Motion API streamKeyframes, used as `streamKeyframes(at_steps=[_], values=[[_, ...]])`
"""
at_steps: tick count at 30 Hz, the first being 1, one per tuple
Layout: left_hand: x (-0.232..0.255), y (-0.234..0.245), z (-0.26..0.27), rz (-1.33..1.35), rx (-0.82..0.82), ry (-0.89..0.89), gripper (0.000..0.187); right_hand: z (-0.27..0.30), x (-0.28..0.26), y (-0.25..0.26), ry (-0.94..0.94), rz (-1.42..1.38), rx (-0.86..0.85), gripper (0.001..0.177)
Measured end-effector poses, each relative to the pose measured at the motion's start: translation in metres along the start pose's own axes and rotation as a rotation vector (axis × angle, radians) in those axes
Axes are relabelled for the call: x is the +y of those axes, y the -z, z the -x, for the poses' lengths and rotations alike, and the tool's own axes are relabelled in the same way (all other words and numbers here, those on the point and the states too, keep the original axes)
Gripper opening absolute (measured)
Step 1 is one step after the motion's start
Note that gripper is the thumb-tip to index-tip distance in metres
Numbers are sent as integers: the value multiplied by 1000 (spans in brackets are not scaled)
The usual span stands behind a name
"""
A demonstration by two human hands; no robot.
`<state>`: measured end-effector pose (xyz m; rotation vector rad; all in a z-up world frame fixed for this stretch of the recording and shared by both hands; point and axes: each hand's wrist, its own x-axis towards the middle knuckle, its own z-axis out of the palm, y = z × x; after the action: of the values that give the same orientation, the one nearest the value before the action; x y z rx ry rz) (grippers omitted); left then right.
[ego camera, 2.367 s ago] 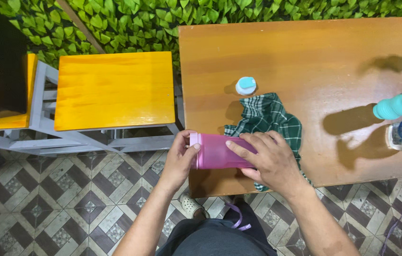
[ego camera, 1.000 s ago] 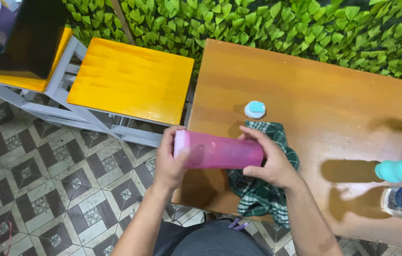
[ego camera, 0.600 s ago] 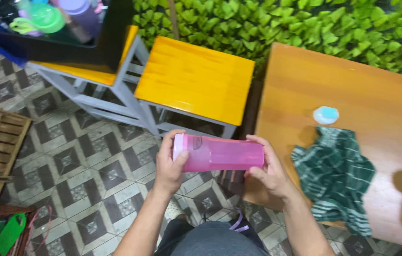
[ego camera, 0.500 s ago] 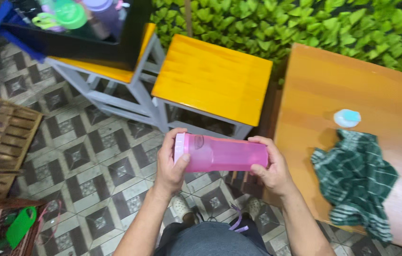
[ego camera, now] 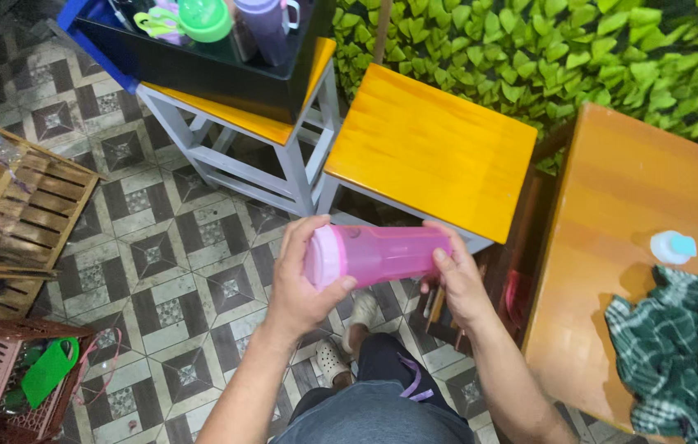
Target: The person moves multiple colorful plastic containers from a yellow shelf into a black tray, then wipes two containers with a cloth and spray cleaner before placing them back into the tray.
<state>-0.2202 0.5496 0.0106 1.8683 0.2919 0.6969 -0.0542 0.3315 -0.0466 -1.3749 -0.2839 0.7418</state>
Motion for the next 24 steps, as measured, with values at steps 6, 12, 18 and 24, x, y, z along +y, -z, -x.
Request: streamKeyframes(at_steps=[6,12,18,24], values=[[-24,6,-35,389,-94,122,98,-84,14,0,73,-139,38,40],[-50,11,-93,690,81,194,93,-172,-8,-37,15,-41,2,47],[-63,48,-144,426,399,68,79,-211,-60,-101,319,419,-208,62],[-65,73,-199,274,420,48,81,-233,-93,-160,667,701,-339,70]])
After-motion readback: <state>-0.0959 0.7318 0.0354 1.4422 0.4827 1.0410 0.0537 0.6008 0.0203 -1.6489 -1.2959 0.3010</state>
